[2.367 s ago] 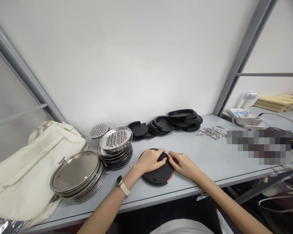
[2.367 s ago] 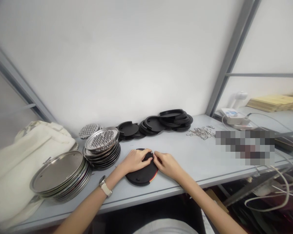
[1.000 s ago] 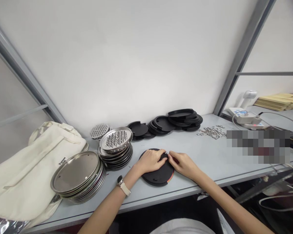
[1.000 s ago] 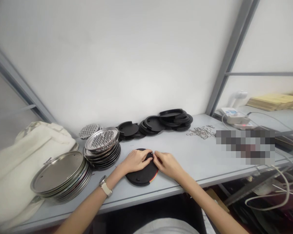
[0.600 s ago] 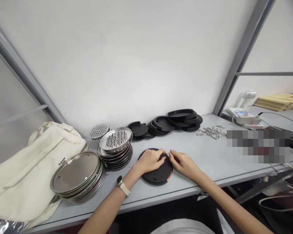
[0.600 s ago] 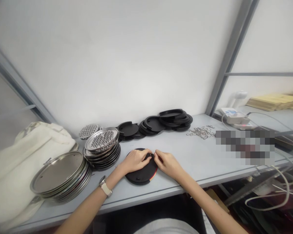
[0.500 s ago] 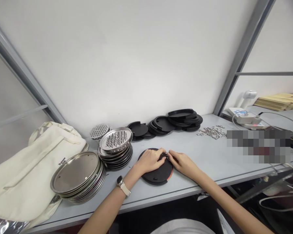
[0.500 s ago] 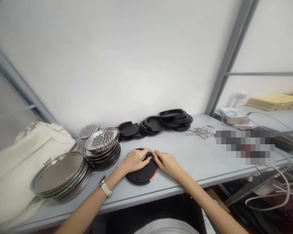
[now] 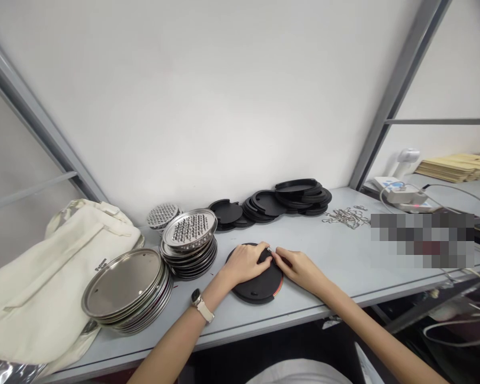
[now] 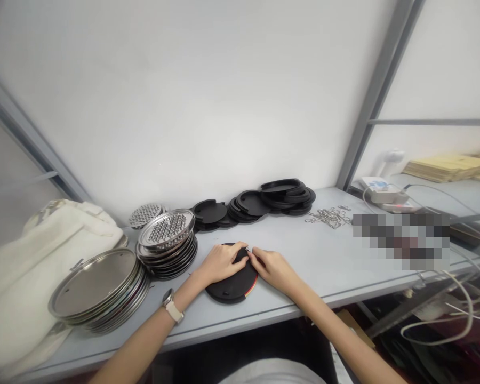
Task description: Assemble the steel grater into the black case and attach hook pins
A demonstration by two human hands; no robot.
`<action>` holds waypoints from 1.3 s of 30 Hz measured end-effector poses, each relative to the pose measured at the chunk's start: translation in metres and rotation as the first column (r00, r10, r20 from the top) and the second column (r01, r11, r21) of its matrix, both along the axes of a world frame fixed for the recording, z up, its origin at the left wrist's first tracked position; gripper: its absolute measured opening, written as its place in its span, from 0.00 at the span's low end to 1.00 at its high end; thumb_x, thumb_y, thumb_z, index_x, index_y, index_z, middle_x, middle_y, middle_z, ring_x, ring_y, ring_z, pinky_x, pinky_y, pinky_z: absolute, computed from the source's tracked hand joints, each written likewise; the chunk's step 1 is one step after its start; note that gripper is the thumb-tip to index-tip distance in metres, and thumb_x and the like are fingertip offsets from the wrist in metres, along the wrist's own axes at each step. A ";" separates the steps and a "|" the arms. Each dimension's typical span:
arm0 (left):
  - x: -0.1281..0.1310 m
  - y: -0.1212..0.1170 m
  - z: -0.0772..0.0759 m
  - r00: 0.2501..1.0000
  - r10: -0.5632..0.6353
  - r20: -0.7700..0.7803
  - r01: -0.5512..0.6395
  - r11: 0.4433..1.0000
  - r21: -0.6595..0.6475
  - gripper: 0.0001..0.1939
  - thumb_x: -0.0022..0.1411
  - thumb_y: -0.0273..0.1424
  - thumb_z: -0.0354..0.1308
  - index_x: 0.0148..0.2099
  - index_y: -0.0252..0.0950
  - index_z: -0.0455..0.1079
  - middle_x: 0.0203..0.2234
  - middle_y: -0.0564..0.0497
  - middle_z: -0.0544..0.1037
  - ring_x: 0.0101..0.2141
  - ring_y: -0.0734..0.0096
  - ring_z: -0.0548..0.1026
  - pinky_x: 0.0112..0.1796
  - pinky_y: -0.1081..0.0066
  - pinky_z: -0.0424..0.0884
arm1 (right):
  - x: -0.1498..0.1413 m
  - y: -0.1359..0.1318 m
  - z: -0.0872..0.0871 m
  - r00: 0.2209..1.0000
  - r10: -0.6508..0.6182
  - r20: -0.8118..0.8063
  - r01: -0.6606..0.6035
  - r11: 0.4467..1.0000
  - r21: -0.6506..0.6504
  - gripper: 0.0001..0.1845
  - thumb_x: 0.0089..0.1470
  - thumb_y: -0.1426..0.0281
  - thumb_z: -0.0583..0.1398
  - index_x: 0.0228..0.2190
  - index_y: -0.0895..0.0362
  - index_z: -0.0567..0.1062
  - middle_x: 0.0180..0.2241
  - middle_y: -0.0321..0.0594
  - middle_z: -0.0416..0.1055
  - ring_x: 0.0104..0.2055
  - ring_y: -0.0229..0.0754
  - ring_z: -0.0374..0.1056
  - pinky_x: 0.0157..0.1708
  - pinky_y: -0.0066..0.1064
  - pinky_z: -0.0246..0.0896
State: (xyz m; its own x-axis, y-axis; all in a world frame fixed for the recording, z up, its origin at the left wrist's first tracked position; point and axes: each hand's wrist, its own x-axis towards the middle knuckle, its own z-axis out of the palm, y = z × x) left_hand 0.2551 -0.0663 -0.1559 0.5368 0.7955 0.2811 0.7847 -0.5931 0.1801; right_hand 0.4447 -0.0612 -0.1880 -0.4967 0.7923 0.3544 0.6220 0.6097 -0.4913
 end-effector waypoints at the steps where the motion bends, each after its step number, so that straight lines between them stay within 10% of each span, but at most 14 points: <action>1: 0.000 0.000 0.000 1.000 -0.005 0.002 0.005 1.000 0.001 0.16 0.63 0.37 0.48 0.52 0.39 0.61 0.34 0.49 0.77 0.34 0.60 0.76 0.33 0.68 0.68 | 0.000 0.000 0.000 1.000 0.000 -0.002 0.000 1.000 0.001 0.14 0.61 0.65 0.46 0.25 0.54 0.58 0.17 0.30 0.56 0.18 0.34 0.53 0.22 0.25 0.45; 39: 0.002 -0.004 0.006 0.996 -0.090 0.003 0.090 0.995 -0.035 0.10 0.63 0.32 0.50 0.45 0.37 0.66 0.22 0.54 0.72 0.26 0.70 0.73 0.29 0.74 0.63 | 0.002 -0.002 0.002 0.992 -0.032 -0.122 0.038 0.998 0.047 0.14 0.60 0.67 0.48 0.22 0.54 0.58 0.16 0.28 0.56 0.18 0.32 0.51 0.21 0.25 0.47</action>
